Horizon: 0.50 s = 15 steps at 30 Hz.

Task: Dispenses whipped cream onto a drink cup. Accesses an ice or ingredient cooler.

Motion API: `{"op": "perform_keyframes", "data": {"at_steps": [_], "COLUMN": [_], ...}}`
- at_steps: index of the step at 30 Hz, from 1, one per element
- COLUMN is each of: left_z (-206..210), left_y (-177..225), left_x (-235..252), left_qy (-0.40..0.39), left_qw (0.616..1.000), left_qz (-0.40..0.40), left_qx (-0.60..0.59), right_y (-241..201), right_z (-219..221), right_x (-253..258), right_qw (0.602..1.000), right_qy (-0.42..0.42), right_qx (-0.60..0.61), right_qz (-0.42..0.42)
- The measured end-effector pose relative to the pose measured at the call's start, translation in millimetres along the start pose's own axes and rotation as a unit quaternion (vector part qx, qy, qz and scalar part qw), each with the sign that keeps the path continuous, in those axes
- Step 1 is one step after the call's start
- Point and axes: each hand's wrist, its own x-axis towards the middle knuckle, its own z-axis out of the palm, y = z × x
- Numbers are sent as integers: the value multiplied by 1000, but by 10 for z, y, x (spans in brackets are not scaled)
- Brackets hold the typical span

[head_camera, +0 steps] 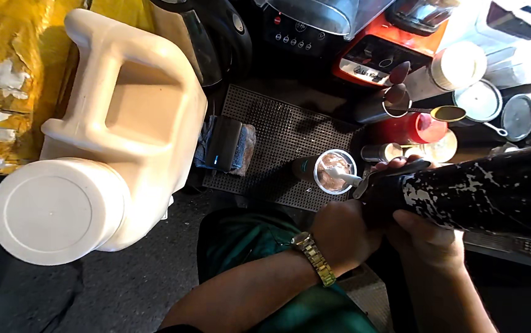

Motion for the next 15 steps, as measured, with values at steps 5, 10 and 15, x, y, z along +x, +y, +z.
{"op": "perform_keyframes", "data": {"at_steps": [5,10,15], "left_z": [2,-21,-6], "left_y": [6,23,4], "left_x": [-1,6,3], "left_qy": [-3,-21,-8], "left_qw": [1000,1000,1000], "left_qz": [-7,-18,0], "left_qx": [3,5,3], "right_y": [2,-6,-4], "right_z": [-8,2,4], "right_x": [-4,1,10], "right_qw": [1000,1000,1000], "right_qy": [-1,0,3], "right_qx": [6,0,-1], "right_qz": [2,1,-2]}}
